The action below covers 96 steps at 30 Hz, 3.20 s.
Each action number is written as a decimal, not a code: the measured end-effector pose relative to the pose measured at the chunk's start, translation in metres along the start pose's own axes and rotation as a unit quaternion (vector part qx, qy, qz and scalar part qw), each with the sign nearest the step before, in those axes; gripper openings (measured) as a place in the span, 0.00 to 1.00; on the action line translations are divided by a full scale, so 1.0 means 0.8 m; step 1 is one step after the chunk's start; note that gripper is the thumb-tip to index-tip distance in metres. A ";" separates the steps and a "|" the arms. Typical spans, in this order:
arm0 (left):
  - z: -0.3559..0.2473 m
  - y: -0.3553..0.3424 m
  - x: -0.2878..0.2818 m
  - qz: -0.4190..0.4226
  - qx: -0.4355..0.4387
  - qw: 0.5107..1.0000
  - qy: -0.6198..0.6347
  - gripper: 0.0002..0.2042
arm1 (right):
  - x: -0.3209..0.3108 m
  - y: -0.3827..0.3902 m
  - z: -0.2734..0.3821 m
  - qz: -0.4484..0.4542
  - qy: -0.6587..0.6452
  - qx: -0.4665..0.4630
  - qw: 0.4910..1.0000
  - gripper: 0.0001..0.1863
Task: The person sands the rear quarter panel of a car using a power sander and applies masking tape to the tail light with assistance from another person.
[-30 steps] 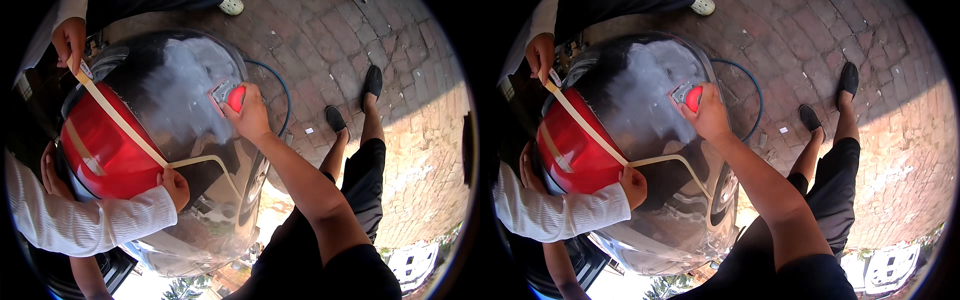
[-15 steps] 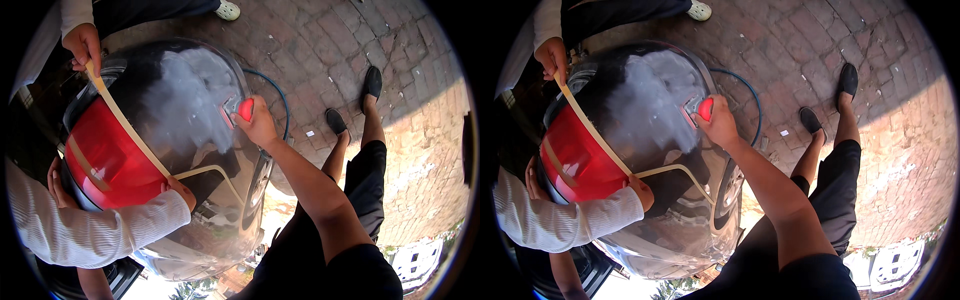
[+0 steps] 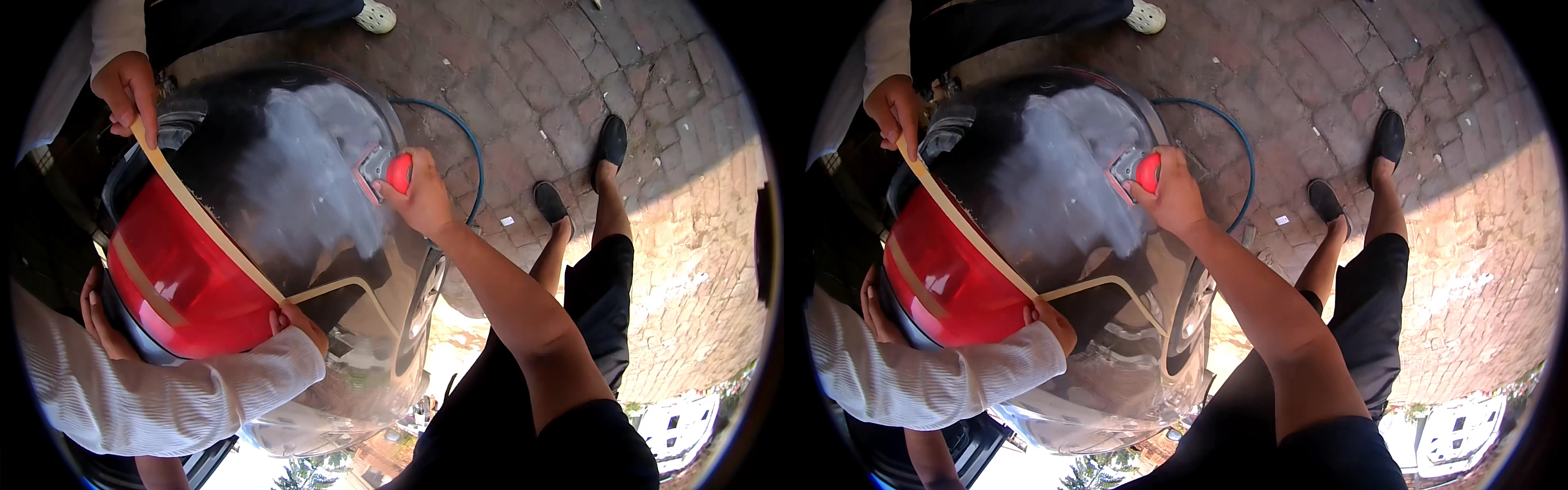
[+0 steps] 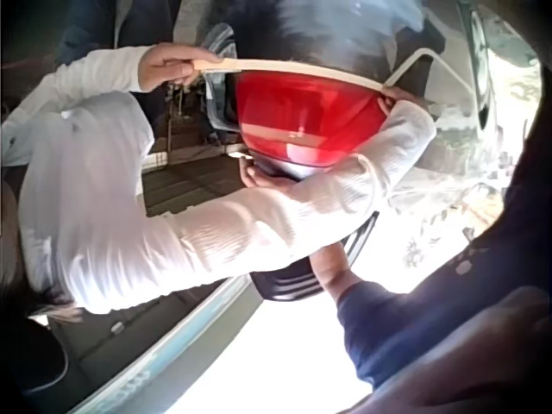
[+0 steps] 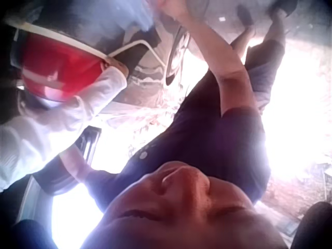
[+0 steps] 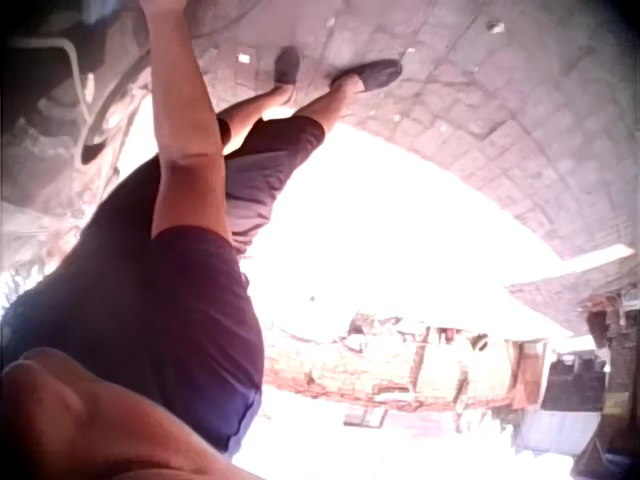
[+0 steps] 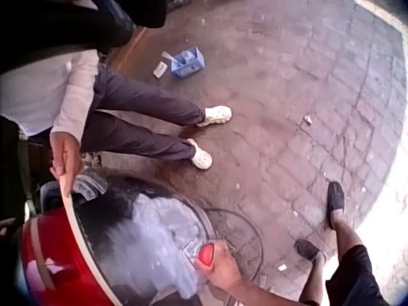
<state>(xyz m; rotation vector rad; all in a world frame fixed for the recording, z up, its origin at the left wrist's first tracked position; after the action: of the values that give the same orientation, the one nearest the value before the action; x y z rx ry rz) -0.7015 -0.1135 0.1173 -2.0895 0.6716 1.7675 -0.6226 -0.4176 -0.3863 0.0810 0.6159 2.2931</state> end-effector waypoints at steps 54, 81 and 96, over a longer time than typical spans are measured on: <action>-0.062 0.137 0.217 0.474 0.727 0.163 -0.470 0.26 | 0.027 0.056 -0.079 0.056 -0.025 0.043 0.997 0.37; -0.064 0.101 0.221 0.446 0.722 0.241 -0.470 0.24 | 0.031 0.045 -0.120 0.116 -0.045 0.144 0.982 0.36; -0.175 0.036 0.240 0.591 0.567 0.337 -0.464 0.19 | 0.024 0.026 -0.137 0.183 -0.038 0.155 0.970 0.41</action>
<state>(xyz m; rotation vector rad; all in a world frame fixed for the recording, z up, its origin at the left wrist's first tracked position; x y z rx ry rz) -0.5773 -0.2391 -0.0442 0.7536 2.1871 1.4159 -0.6761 -0.4613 -0.4758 0.4640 0.9836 2.5076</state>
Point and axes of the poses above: each hand's wrist, its own y-axis away from the middle knuckle, its own x-axis out of the palm, z = x × y, the point moved 2 cm from there along -y, towards the middle knuckle, and after that the axes turned 12 degrees about y, right-handed, at the moved point
